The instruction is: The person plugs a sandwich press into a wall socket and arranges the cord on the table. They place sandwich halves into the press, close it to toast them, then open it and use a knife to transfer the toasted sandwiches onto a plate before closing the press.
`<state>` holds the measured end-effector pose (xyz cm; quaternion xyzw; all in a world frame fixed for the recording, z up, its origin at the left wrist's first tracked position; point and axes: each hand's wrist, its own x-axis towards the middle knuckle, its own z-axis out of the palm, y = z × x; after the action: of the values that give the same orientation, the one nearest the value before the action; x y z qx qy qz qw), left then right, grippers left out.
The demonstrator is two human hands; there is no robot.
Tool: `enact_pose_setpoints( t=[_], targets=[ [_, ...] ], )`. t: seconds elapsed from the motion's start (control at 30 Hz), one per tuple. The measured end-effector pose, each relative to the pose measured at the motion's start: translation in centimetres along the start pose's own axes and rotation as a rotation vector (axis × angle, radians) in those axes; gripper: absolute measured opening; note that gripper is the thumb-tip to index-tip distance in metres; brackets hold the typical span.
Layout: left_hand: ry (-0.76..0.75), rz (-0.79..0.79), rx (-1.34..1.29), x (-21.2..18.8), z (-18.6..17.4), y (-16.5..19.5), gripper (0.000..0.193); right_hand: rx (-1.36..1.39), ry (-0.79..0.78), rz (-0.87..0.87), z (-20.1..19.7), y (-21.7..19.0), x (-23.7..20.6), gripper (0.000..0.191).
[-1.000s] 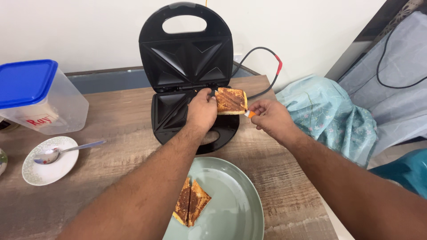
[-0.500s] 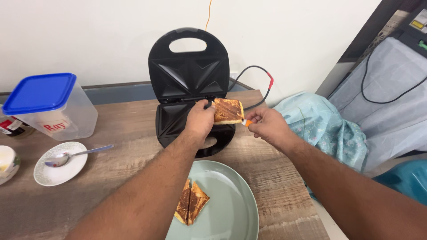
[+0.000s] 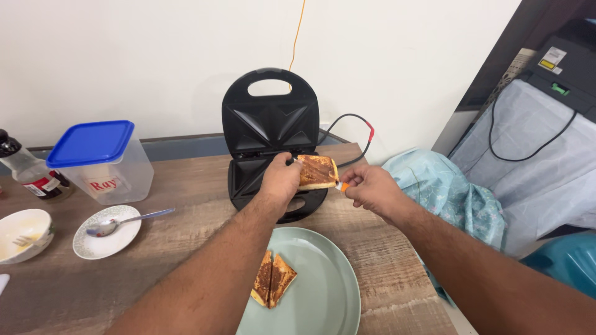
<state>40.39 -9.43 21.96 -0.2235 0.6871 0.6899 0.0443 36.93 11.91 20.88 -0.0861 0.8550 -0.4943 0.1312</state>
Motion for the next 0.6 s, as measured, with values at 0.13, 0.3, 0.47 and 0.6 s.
enact_pose_setpoints(
  t=[0.13,0.3,0.47,0.6],
  targets=[
    [-0.007,0.086,0.013,-1.2,-0.4,0.3,0.057,-0.008,-0.001,-0.019,0.0,-0.7,-1.1,0.031],
    [-0.031,0.106,-0.008,-0.9,-0.8,-0.5,0.056,-0.031,0.003,-0.019,0.1,-1.4,-2.4,0.032],
    [-0.047,0.132,-0.003,-1.5,-1.1,-1.3,0.057,-0.040,0.012,-0.005,0.6,-1.7,-3.6,0.031],
    [-0.028,0.120,0.032,-2.4,-1.3,-1.7,0.060,0.000,0.001,-0.024,1.0,-1.6,-4.4,0.031]
  ],
)
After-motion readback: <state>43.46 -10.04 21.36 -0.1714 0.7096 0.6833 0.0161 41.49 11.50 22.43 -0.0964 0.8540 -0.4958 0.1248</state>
